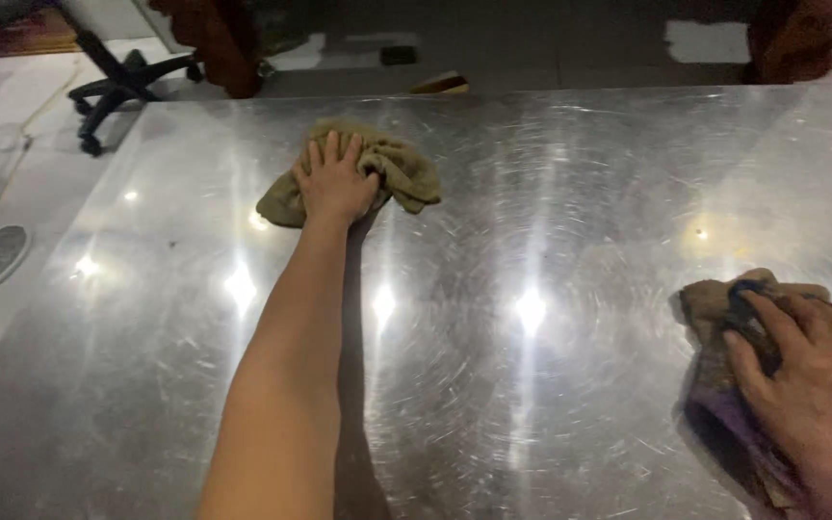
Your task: The person wipes a large stainless steel table using two cloths, one in each hand. They move the cloths across the surface in overlapping strokes, covering the entire tabletop area repeatedly.
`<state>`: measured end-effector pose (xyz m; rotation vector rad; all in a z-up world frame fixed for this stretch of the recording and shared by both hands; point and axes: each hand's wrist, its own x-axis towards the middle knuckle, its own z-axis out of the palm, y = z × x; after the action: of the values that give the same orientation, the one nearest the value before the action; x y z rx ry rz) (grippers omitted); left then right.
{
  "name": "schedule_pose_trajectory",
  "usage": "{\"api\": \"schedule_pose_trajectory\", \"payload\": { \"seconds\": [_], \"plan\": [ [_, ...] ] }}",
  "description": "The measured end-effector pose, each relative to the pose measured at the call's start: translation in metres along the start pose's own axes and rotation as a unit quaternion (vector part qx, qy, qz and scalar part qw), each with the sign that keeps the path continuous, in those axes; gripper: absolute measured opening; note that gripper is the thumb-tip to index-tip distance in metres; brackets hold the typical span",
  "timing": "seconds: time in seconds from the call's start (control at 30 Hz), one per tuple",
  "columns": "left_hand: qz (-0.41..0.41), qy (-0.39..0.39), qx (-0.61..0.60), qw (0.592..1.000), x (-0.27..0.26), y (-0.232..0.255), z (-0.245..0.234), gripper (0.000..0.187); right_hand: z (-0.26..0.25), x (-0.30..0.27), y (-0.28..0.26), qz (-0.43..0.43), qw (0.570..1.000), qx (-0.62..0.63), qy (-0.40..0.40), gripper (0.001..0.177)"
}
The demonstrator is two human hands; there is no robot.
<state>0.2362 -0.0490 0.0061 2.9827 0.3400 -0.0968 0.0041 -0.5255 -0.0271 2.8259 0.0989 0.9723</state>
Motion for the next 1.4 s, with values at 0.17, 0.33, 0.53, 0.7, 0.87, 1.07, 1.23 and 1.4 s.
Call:
{"api": "schedule_pose_trajectory", "payload": {
  "seconds": [0.17, 0.33, 0.53, 0.7, 0.87, 1.07, 1.23, 1.4],
  "plan": [
    [0.085, 0.032, 0.005, 0.996, -0.021, 0.050, 0.014, 0.071, 0.004, -0.004, 0.000, 0.031, 0.996, -0.080, -0.037, 0.049],
    [0.175, 0.027, 0.035, 0.984, -0.090, 0.076, 0.032, 0.075, 0.016, -0.004, 0.006, 0.041, 0.999, -0.006, -0.023, 0.048],
    [0.246, 0.012, 0.004, 0.969, -0.223, 0.071, 0.027, 0.081, 0.020, -0.004, 0.008, 0.030, 0.999, -0.033, -0.001, 0.044],
    [0.317, 0.037, -0.040, 0.947, -0.319, 0.028, 0.034, 0.082, 0.029, -0.010, 0.012, 0.005, 0.998, -0.020, 0.052, 0.043],
    [0.268, 0.016, 0.003, 0.963, -0.360, -0.052, 0.022, 0.086, 0.028, -0.014, 0.013, -0.012, 0.998, -0.003, 0.062, 0.043],
    [0.107, 0.068, 0.004, 0.992, -0.313, -0.141, 0.022, 0.084, 0.022, -0.012, 0.010, -0.011, 0.998, 0.003, 0.054, 0.044],
    [0.048, 0.054, 0.007, 0.997, -0.207, -0.146, 0.020, 0.079, 0.015, -0.009, 0.006, 0.003, 0.999, -0.036, 0.025, 0.045],
    [0.072, -0.004, 0.015, 0.997, -0.095, -0.096, 0.009, 0.068, 0.023, -0.012, 0.006, 0.046, 0.998, -0.037, -0.027, 0.050]
  ]
}}
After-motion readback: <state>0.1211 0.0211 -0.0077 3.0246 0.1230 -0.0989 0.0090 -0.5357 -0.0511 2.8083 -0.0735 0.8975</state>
